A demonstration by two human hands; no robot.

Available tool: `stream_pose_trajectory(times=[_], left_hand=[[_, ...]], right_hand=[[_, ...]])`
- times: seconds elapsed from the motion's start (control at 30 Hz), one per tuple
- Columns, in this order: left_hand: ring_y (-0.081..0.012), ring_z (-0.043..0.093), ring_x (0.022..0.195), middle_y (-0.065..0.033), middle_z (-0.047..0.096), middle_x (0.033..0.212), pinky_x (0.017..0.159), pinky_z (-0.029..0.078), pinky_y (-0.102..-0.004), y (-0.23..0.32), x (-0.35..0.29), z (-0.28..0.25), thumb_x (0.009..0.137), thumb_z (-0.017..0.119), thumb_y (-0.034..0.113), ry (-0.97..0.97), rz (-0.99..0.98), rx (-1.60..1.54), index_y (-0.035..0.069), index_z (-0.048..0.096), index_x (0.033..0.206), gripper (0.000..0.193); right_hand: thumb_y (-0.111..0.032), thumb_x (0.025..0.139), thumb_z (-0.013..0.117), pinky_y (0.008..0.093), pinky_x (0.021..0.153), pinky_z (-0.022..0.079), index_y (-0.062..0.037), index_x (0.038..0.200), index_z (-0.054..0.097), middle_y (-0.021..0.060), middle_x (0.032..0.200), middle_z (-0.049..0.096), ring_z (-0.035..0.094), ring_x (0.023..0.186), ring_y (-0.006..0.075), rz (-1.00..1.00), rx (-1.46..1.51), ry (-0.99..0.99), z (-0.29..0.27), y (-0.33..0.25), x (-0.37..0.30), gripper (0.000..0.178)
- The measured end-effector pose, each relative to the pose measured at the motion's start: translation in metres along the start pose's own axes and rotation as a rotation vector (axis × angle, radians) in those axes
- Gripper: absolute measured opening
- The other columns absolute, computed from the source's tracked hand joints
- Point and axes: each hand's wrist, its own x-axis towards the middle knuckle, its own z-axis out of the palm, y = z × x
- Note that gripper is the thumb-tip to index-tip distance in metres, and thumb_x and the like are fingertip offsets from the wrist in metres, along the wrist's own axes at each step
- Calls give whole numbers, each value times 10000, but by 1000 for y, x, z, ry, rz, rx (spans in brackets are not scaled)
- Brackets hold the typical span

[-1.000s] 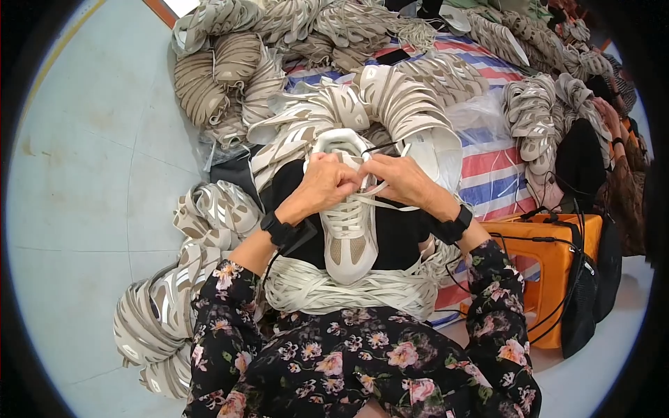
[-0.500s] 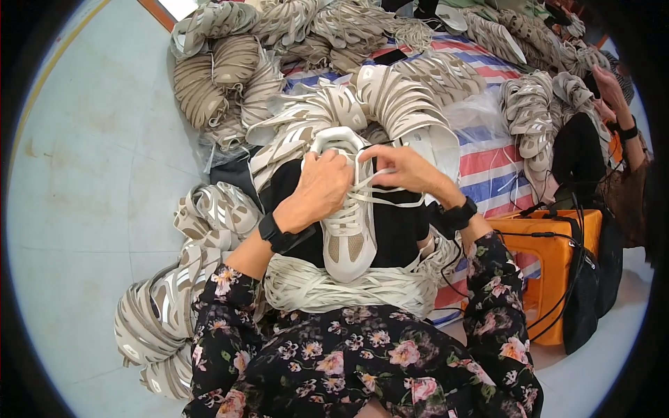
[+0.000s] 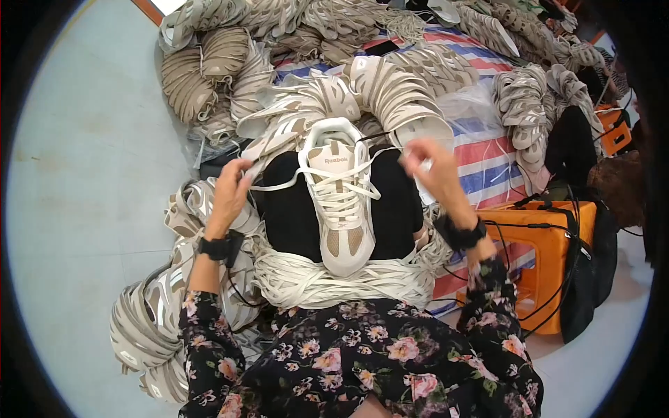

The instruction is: The recorder is lacing a white and tan athletic shoe while surrounded by stacks of shoe components.

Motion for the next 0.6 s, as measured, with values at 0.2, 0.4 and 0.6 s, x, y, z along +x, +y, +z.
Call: stream_pose_trajectory(times=[0.2, 0.4, 0.6], left_hand=[[-204, 538, 618, -97, 565, 658, 597, 422, -327, 50, 21, 66, 885, 500, 192, -114, 133, -195, 0, 460, 1082, 278], [-27, 278, 413, 78, 368, 537, 378, 222, -180, 55, 18, 44, 818, 568, 34, -55, -326, -1248, 65, 477, 1083, 281], [-19, 302, 413, 72, 362, 529, 384, 265, -171, -4, 30, -51, 808, 564, 36, 596, -302, -1240, 83, 478, 1071, 281]], right_hand=[[-47, 648, 662, 360, 814, 382, -68, 1203, 460, 55, 858, 543, 480, 883, 241, -4, -20, -411, 38, -33, -42, 591], [-10, 756, 604, 239, 776, 406, -46, 1152, 516, 1, 843, 542, 500, 849, 86, 284, 509, -452, 6, -46, -13, 406], [-42, 690, 658, 336, 803, 413, -55, 996, 597, 80, 937, 564, 505, 886, 242, -254, 73, -318, 29, -28, 8, 313]])
